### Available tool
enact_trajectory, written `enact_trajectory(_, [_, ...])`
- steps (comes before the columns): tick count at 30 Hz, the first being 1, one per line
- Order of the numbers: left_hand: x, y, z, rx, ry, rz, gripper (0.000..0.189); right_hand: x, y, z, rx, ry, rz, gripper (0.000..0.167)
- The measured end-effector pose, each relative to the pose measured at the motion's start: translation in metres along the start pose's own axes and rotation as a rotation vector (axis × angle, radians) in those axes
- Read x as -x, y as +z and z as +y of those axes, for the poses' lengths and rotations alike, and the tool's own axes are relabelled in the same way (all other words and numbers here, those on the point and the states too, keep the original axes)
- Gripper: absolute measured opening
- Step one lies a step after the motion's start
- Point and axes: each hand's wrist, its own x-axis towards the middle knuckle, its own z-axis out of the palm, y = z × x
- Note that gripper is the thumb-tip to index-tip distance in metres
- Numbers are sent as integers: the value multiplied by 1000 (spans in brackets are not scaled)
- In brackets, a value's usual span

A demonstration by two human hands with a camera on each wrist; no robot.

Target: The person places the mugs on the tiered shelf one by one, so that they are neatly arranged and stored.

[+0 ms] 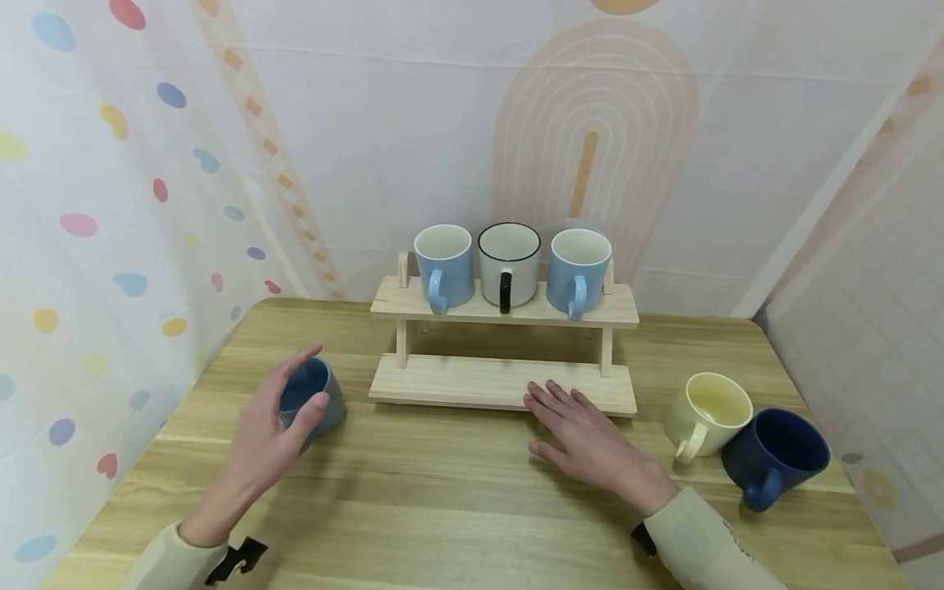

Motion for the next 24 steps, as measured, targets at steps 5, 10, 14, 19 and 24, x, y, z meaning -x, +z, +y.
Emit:
enact_trajectory(5, [8,-15,-7,-2,-70,7,58,0,0,0,-2,4,0,64])
enact_trajectory(10, [16,-29,-14,27,-126,35,57,0,-1,0,-7,8,-4,64])
enact_trajectory(14, [23,-38,-21,106,-184,48,55,0,-1,-1,-9,10,-7,64])
enact_trajectory(19, [33,-47,-29,195,-271,53,48,0,-1,-1,-12,15,-10,65])
enact_trajectory(24, [43,-54,-37,285,-365,67,43,0,-1,-1,-10,12,-12,65])
